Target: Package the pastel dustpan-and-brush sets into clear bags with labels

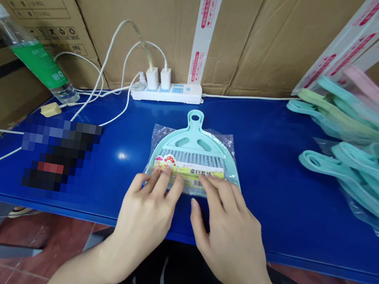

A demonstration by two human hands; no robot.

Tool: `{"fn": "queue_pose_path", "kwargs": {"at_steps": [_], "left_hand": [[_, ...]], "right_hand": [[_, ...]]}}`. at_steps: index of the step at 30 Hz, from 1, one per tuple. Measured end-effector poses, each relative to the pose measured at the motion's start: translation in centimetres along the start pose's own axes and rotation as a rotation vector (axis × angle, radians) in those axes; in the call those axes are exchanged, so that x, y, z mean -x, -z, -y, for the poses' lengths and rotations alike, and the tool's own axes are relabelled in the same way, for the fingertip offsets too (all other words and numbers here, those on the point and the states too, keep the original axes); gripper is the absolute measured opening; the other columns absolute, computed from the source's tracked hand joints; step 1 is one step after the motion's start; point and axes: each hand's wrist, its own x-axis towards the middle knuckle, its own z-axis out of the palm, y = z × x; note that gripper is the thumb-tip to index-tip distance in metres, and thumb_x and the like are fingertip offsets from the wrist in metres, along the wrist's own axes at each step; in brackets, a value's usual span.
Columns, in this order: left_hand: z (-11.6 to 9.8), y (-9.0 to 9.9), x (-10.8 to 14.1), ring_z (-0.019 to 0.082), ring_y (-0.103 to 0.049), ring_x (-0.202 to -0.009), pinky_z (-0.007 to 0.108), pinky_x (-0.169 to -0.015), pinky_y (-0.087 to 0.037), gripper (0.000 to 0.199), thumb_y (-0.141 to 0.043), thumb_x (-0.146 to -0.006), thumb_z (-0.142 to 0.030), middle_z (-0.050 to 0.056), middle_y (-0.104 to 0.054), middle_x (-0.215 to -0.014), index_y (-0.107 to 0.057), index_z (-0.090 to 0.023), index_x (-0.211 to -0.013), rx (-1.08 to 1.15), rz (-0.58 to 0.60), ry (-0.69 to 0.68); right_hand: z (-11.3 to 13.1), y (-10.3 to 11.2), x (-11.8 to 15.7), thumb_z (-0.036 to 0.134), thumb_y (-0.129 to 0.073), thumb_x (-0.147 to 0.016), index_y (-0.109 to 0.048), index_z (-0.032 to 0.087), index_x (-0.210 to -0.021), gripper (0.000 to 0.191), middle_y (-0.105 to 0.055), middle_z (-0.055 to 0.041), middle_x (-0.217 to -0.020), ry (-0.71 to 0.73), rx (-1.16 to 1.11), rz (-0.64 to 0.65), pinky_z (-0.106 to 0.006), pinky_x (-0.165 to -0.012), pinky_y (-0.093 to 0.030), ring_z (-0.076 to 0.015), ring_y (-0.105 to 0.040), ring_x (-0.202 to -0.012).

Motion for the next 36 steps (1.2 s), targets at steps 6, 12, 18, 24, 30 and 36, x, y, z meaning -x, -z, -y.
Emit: {"fn": "queue_pose_path", "kwargs": {"at_steps": [6,12,18,24,30,36], "left_hand": [[0.1,-0.3,1.4,0.022,-0.072,-0.089,0.037,-0.084,-0.048,0.036,-0.04,-0.089,-0.008,0.013,-0.075,-0.105,-0.057,-0.009,-0.121,0.248,-0.047,0.157],[0.6,0.2,1.8,0.021,-0.063,-0.112,0.035,-0.091,-0.047,0.033,-0.042,-0.094,-0.012,0.01,-0.069,-0.121,-0.051,-0.013,-0.126,0.396,-0.019,0.234],[1.3,0.8,2.2,0.017,-0.061,-0.103,0.031,-0.089,-0.047,0.012,-0.051,-0.094,-0.014,0.003,-0.07,-0.104,-0.058,-0.022,-0.098,0.635,-0.105,0.319],[1.7,1.1,2.7,0.012,-0.055,-0.065,0.023,-0.062,-0.045,0.017,-0.056,-0.092,-0.017,-0.003,-0.06,-0.07,-0.056,-0.021,-0.075,0.825,-0.113,0.385],[1.7,1.3,2.4,0.01,-0.051,-0.052,0.023,-0.057,-0.04,0.038,-0.048,-0.097,-0.028,-0.005,-0.053,-0.053,-0.051,-0.019,-0.06,0.857,0.07,0.358],[1.6,1.2,2.4,0.01,-0.054,-0.056,0.021,-0.057,-0.041,0.024,-0.05,-0.097,-0.027,-0.003,-0.063,-0.067,-0.061,-0.019,-0.077,0.934,0.089,0.371]], "right_hand": [[-0.2,0.3,0.1,0.027,-0.044,-0.096,-0.054,0.013,-0.126,0.035,-0.067,-0.0143,-0.106,-0.062,-0.098,-0.01,-0.041,-0.079,-0.058,-0.0279,-0.063,-0.103],[-0.2,0.7,0.4,0.02,-0.048,-0.096,-0.048,0.02,-0.135,0.04,-0.068,-0.0104,-0.115,-0.183,-0.243,-0.132,-0.039,-0.086,-0.056,-0.024,-0.064,-0.106],[-0.4,1.1,0.8,0.008,-0.057,-0.089,-0.064,0.024,-0.11,0.027,-0.071,-0.0011,-0.084,-0.249,-0.373,-0.327,-0.034,-0.071,-0.057,-0.0191,-0.069,-0.08],[-0.4,1.4,0.6,0.016,-0.065,-0.088,-0.062,0.022,-0.076,0.013,-0.066,0.0025,-0.066,-0.218,-0.465,-0.259,-0.027,-0.055,-0.052,-0.0141,-0.064,-0.058],[-0.2,1.6,0.4,0.028,-0.058,-0.093,-0.052,0.023,-0.065,0.03,-0.057,0.0059,-0.051,-0.194,-0.367,-0.244,-0.022,-0.043,-0.044,-0.0099,-0.054,-0.042],[-0.4,1.4,0.7,0.018,-0.05,-0.097,-0.065,0.023,-0.086,0.02,-0.076,0.0009,-0.075,-0.203,-0.338,-0.258,-0.026,-0.059,-0.056,-0.0157,-0.072,-0.066]]}}
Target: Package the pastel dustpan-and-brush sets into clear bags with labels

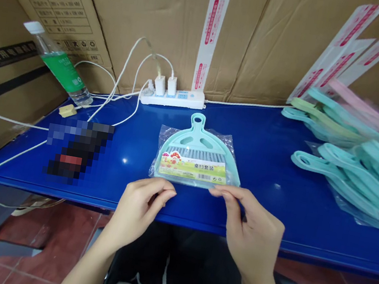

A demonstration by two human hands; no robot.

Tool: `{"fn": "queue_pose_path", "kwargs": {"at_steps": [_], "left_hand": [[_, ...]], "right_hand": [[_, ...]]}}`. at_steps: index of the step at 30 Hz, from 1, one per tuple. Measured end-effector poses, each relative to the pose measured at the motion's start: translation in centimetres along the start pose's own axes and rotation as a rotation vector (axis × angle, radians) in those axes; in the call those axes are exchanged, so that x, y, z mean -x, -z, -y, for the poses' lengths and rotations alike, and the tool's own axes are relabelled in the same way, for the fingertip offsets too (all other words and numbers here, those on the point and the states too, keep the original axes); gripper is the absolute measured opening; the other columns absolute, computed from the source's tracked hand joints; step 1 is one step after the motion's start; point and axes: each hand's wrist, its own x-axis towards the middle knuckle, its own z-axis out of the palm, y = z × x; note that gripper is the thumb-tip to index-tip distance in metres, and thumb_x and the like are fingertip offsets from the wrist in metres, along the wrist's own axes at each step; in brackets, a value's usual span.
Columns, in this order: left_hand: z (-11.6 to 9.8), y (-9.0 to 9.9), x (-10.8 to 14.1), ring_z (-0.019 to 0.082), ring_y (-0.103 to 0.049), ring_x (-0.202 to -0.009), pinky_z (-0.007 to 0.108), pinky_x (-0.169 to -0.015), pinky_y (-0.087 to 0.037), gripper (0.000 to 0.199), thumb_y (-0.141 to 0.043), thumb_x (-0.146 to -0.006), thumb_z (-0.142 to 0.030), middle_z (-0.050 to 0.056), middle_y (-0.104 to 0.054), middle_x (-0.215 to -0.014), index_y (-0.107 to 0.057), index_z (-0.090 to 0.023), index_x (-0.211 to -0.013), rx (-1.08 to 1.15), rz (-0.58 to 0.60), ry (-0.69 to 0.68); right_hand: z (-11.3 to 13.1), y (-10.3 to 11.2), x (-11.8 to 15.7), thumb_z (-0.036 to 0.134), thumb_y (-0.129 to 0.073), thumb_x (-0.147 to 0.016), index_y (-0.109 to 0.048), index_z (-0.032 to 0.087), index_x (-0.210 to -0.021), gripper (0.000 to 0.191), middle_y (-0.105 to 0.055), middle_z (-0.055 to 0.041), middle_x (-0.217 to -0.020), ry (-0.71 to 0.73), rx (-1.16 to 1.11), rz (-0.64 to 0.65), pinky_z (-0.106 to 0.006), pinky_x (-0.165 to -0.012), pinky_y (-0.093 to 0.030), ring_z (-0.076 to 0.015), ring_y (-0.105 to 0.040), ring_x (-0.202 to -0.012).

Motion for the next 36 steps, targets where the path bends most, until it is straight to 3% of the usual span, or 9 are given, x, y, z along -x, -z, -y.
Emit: {"fn": "queue_pose_path", "kwargs": {"at_steps": [4,7,13,20,29,36], "left_hand": [[-0.2,0.1,-0.1,0.01,-0.054,-0.06,0.02,-0.059,-0.041,0.019,-0.052,-0.096,-0.023,-0.003,-0.062,-0.072,-0.061,-0.019,-0.079,-0.052,0.037,-0.035],[-0.4,0.2,-0.2,0.01,-0.053,-0.059,0.021,-0.059,-0.04,0.027,-0.049,-0.097,-0.027,-0.003,-0.059,-0.068,-0.059,-0.019,-0.073,-0.118,0.066,-0.049],[-0.3,0.1,-0.1,0.011,-0.053,-0.055,0.023,-0.058,-0.04,0.038,-0.044,-0.099,-0.03,-0.003,-0.058,-0.06,-0.057,-0.019,-0.066,-0.13,0.066,-0.064],[-0.3,0.0,-0.2,0.012,-0.058,-0.06,0.024,-0.062,-0.042,0.034,-0.044,-0.099,-0.029,0.0,-0.065,-0.067,-0.06,-0.019,-0.071,-0.123,0.072,-0.048],[-0.4,0.0,-0.2,0.011,-0.056,-0.059,0.023,-0.062,-0.04,0.029,-0.047,-0.098,-0.025,-0.002,-0.063,-0.065,-0.061,-0.019,-0.073,-0.129,0.087,-0.06],[-0.3,-0.1,-0.2,0.01,-0.055,-0.057,0.023,-0.061,-0.04,0.027,-0.048,-0.097,-0.026,-0.003,-0.062,-0.064,-0.062,-0.019,-0.075,-0.124,0.079,-0.061]], "right_hand": [[-0.1,-0.4,-0.1,0.011,-0.049,-0.095,-0.067,0.019,-0.112,0.026,-0.075,-0.0059,-0.112,0.159,0.03,0.09,-0.038,-0.094,-0.055,-0.0213,-0.067,-0.112],[-0.1,-0.7,-0.3,0.02,-0.048,-0.098,-0.062,0.014,-0.125,0.031,-0.068,-0.0096,-0.126,0.315,0.11,0.243,-0.05,-0.104,-0.048,-0.0252,-0.057,-0.125],[0.0,-0.7,-0.4,0.031,-0.039,-0.102,-0.053,0.018,-0.139,0.042,-0.063,-0.0102,-0.133,0.345,0.207,0.38,-0.056,-0.106,-0.045,-0.0254,-0.057,-0.126],[0.0,-0.8,-0.4,0.032,-0.037,-0.102,-0.057,0.01,-0.133,0.043,-0.063,-0.0116,-0.133,0.364,0.238,0.371,-0.053,-0.106,-0.046,-0.0262,-0.056,-0.126],[-0.1,-0.9,-0.4,0.033,-0.037,-0.101,-0.06,0.01,-0.13,0.043,-0.061,-0.0154,-0.136,0.389,0.275,0.402,-0.059,-0.105,-0.044,-0.03,-0.052,-0.131],[-0.3,-1.2,-0.1,0.037,-0.036,-0.102,-0.053,0.012,-0.137,0.047,-0.056,-0.0159,-0.141,0.354,0.288,0.391,-0.058,-0.11,-0.039,-0.0291,-0.047,-0.135]]}}
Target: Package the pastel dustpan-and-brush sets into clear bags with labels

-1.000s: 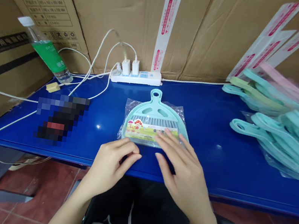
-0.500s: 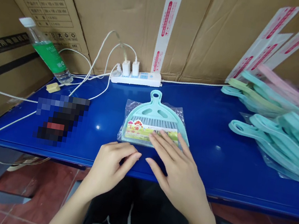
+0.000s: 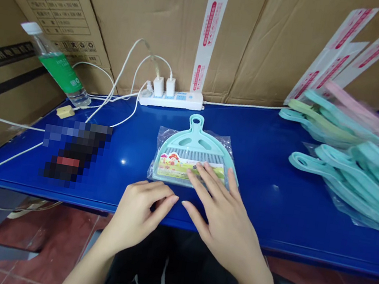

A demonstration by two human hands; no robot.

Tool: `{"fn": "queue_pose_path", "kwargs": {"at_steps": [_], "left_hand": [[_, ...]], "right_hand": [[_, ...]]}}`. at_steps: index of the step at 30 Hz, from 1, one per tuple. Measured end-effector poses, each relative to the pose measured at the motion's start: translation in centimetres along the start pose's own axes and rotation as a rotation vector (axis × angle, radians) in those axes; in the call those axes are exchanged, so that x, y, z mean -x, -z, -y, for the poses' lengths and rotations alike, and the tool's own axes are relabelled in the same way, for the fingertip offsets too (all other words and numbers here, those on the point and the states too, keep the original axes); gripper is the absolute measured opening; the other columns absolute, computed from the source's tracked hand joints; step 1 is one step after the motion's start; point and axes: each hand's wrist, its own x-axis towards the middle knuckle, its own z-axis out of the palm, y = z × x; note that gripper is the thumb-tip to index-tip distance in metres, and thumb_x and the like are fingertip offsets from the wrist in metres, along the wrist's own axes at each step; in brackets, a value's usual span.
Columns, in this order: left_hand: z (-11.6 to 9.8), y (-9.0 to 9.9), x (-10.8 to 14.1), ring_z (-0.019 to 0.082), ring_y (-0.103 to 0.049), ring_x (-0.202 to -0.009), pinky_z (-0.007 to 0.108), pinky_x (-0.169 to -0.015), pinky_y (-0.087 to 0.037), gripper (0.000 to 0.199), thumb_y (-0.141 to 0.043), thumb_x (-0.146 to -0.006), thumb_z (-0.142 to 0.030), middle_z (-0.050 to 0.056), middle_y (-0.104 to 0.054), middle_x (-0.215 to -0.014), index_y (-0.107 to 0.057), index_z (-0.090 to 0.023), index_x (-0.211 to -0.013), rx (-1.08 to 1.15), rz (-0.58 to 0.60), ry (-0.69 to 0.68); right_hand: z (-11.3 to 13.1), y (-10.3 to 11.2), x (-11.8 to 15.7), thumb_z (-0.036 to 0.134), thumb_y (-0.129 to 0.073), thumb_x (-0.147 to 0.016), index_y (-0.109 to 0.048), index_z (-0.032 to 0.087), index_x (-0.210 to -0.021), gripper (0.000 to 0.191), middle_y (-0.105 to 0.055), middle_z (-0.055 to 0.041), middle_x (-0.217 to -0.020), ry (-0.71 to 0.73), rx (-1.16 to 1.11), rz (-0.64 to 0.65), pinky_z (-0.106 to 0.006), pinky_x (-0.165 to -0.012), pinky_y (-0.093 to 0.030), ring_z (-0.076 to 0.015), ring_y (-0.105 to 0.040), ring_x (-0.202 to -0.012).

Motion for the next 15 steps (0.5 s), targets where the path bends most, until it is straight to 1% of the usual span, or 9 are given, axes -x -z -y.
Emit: {"fn": "queue_pose_path", "kwargs": {"at_steps": [2,4,6,8,9,11,13,15], "left_hand": [[0.06,-0.08,0.01,0.01,-0.053,-0.055,0.022,-0.06,-0.04,0.024,-0.049,-0.097,-0.026,-0.004,-0.059,-0.063,-0.062,-0.02,-0.078,-0.008,-0.007,0.007],[0.11,-0.13,0.05,0.009,-0.051,-0.053,0.021,-0.059,-0.039,0.021,-0.048,-0.096,-0.025,-0.006,-0.056,-0.061,-0.061,-0.02,-0.08,-0.02,-0.011,0.007],[0.13,-0.13,0.08,0.008,-0.049,-0.053,0.021,-0.057,-0.038,0.02,-0.047,-0.096,-0.022,-0.007,-0.054,-0.061,-0.06,-0.02,-0.08,-0.028,-0.012,0.005],[0.13,-0.09,0.1,0.008,-0.049,-0.052,0.02,-0.056,-0.037,0.02,-0.047,-0.096,-0.022,-0.008,-0.052,-0.06,-0.058,-0.021,-0.08,-0.023,-0.017,0.011],[0.13,-0.06,0.11,0.008,-0.05,-0.053,0.02,-0.056,-0.037,0.019,-0.047,-0.096,-0.023,-0.008,-0.052,-0.06,-0.057,-0.021,-0.08,-0.017,-0.023,0.017],[0.16,-0.04,0.12,0.008,-0.051,-0.053,0.02,-0.055,-0.037,0.02,-0.046,-0.097,-0.023,-0.007,-0.055,-0.062,-0.054,-0.021,-0.078,-0.008,-0.032,0.027],[0.22,-0.07,0.14,0.009,-0.052,-0.053,0.021,-0.055,-0.037,0.022,-0.045,-0.097,-0.024,-0.007,-0.056,-0.062,-0.051,-0.021,-0.076,-0.027,-0.035,0.027],[0.3,-0.16,0.15,0.01,-0.051,-0.051,0.022,-0.054,-0.036,0.027,-0.043,-0.099,-0.025,-0.007,-0.055,-0.06,-0.05,-0.021,-0.073,-0.075,-0.034,0.015]], "right_hand": [[-0.06,0.0,0.08,0.036,-0.039,-0.101,-0.05,0.013,-0.139,0.045,-0.056,-0.0147,-0.141,-0.016,-0.038,-0.033,-0.059,-0.111,-0.036,-0.0289,-0.046,-0.136],[-0.17,0.08,0.18,0.032,-0.042,-0.1,-0.054,0.018,-0.134,0.038,-0.06,-0.0118,-0.138,-0.048,-0.106,-0.068,-0.06,-0.112,-0.035,-0.0284,-0.048,-0.134],[-0.31,0.22,0.28,0.028,-0.046,-0.099,-0.063,0.023,-0.116,0.024,-0.067,-0.0077,-0.128,-0.084,-0.201,-0.102,-0.06,-0.112,-0.035,-0.0272,-0.054,-0.129],[-0.45,0.38,0.35,0.024,-0.05,-0.097,-0.065,0.025,-0.092,0.015,-0.072,-0.0043,-0.114,-0.111,-0.29,-0.144,-0.059,-0.112,-0.035,-0.0263,-0.059,-0.123],[-0.5,0.45,0.37,0.024,-0.052,-0.096,-0.063,0.026,-0.084,0.016,-0.073,-0.003,-0.107,-0.122,-0.322,-0.168,-0.059,-0.112,-0.034,-0.026,-0.062,-0.119],[-0.56,0.55,0.38,0.026,-0.056,-0.094,-0.06,0.026,-0.075,0.019,-0.074,-0.0015,-0.096,-0.138,-0.354,-0.202,-0.06,-0.113,-0.031,-0.0259,-0.065,-0.113],[-0.59,0.62,0.34,0.031,-0.058,-0.094,-0.058,0.025,-0.074,0.021,-0.073,-0.0009,-0.091,-0.147,-0.36,-0.201,-0.062,-0.113,-0.03,-0.026,-0.066,-0.11],[-0.6,0.67,0.29,0.034,-0.057,-0.094,-0.058,0.025,-0.073,0.024,-0.073,-0.0008,-0.09,-0.152,-0.359,-0.181,-0.061,-0.112,-0.031,-0.0258,-0.066,-0.109]]}}
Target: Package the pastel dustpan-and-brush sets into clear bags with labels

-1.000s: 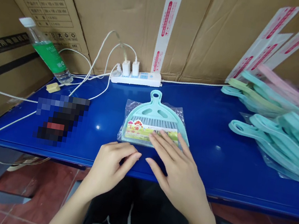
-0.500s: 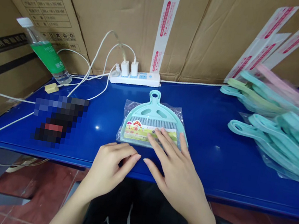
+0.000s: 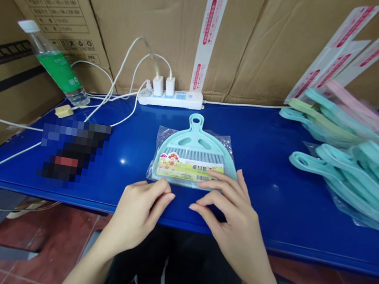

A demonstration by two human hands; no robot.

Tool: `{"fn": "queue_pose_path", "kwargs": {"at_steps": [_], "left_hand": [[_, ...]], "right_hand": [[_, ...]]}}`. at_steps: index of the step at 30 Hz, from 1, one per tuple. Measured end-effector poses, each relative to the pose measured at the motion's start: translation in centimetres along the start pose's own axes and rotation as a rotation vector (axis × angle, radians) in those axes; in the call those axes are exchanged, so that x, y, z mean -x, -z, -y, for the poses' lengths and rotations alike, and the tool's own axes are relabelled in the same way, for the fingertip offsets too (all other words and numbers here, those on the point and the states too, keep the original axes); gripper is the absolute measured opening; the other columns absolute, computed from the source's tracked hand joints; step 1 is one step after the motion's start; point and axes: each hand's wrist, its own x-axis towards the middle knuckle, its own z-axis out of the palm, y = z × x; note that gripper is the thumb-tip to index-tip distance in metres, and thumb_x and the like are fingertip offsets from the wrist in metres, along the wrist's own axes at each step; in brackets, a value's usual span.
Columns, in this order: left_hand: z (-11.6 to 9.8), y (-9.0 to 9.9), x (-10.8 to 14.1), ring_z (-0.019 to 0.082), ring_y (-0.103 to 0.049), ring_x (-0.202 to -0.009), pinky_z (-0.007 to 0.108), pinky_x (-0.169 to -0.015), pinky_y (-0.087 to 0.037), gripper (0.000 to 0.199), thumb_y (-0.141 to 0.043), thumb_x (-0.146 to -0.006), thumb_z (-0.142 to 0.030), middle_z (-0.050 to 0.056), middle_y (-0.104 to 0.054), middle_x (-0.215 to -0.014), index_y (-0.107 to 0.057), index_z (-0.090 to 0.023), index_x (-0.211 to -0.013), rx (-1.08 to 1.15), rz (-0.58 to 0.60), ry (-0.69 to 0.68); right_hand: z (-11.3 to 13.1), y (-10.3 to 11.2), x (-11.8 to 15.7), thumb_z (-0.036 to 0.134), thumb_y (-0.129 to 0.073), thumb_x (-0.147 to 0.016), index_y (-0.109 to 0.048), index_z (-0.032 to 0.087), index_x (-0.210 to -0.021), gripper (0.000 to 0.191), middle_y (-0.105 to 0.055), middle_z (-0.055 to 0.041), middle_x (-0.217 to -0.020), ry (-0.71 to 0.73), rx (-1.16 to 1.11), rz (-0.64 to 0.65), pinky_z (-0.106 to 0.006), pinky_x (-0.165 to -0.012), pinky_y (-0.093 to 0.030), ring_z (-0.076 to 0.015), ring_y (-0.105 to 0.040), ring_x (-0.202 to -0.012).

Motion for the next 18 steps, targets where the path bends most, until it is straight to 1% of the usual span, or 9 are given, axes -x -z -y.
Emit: {"fn": "queue_pose_path", "kwargs": {"at_steps": [4,7,9,11,14,18], "left_hand": [[0.12,-0.16,-0.07,0.01,-0.047,-0.047,0.023,-0.052,-0.033,0.037,-0.042,-0.1,-0.028,-0.007,-0.049,-0.053,-0.045,-0.02,-0.064,-0.078,0.015,-0.05],[0.07,-0.09,-0.12,0.01,-0.047,-0.047,0.023,-0.052,-0.033,0.036,-0.043,-0.1,-0.028,-0.006,-0.05,-0.054,-0.045,-0.021,-0.064,-0.085,0.011,-0.05],[-0.03,0.03,-0.11,0.01,-0.049,-0.048,0.022,-0.052,-0.034,0.032,-0.04,-0.1,-0.026,-0.006,-0.052,-0.055,-0.047,-0.021,-0.069,-0.059,0.002,-0.028],[-0.12,0.11,-0.06,0.01,-0.051,-0.049,0.022,-0.052,-0.036,0.026,-0.038,-0.1,-0.023,-0.006,-0.054,-0.058,-0.05,-0.021,-0.077,-0.018,-0.006,-0.01],[-0.11,0.09,0.03,0.01,-0.056,-0.054,0.021,-0.054,-0.04,0.02,-0.038,-0.099,-0.019,-0.006,-0.062,-0.068,-0.055,-0.022,-0.09,0.026,-0.024,-0.009],[0.06,-0.08,0.1,0.01,-0.064,-0.066,0.021,-0.063,-0.045,0.017,-0.042,-0.098,-0.017,-0.005,-0.068,-0.08,-0.057,-0.023,-0.095,0.04,-0.031,-0.029]], "right_hand": [[-0.05,-0.03,-0.03,0.034,-0.051,-0.097,-0.061,0.025,-0.075,0.026,-0.074,-0.0009,-0.095,-0.002,-0.001,0.024,-0.06,-0.111,-0.032,-0.0252,-0.065,-0.111],[-0.19,-0.17,0.11,0.029,-0.047,-0.099,-0.063,0.026,-0.08,0.025,-0.074,-0.0009,-0.099,-0.009,0.022,0.014,-0.061,-0.111,-0.032,-0.0252,-0.063,-0.114],[-0.27,-0.3,0.24,0.026,-0.047,-0.099,-0.065,0.026,-0.087,0.022,-0.074,-0.0008,-0.102,-0.023,0.044,-0.015,-0.061,-0.109,-0.034,-0.0251,-0.062,-0.115],[-0.31,-0.45,0.33,0.026,-0.049,-0.098,-0.067,0.027,-0.092,0.019,-0.073,-0.0015,-0.104,-0.051,0.073,-0.071,-0.06,-0.106,-0.038,-0.0254,-0.063,-0.113],[-0.27,-0.65,0.36,0.027,-0.053,-0.096,-0.068,0.027,-0.095,0.015,-0.07,-0.0043,-0.107,-0.099,0.131,-0.161,-0.058,-0.101,-0.044,-0.0271,-0.062,-0.113],[-0.16,-0.89,0.3,0.029,-0.052,-0.095,-0.066,0.025,-0.104,0.017,-0.066,-0.0094,-0.112,-0.146,0.217,-0.193,-0.056,-0.093,-0.049,-0.0315,-0.056,-0.118]]}}
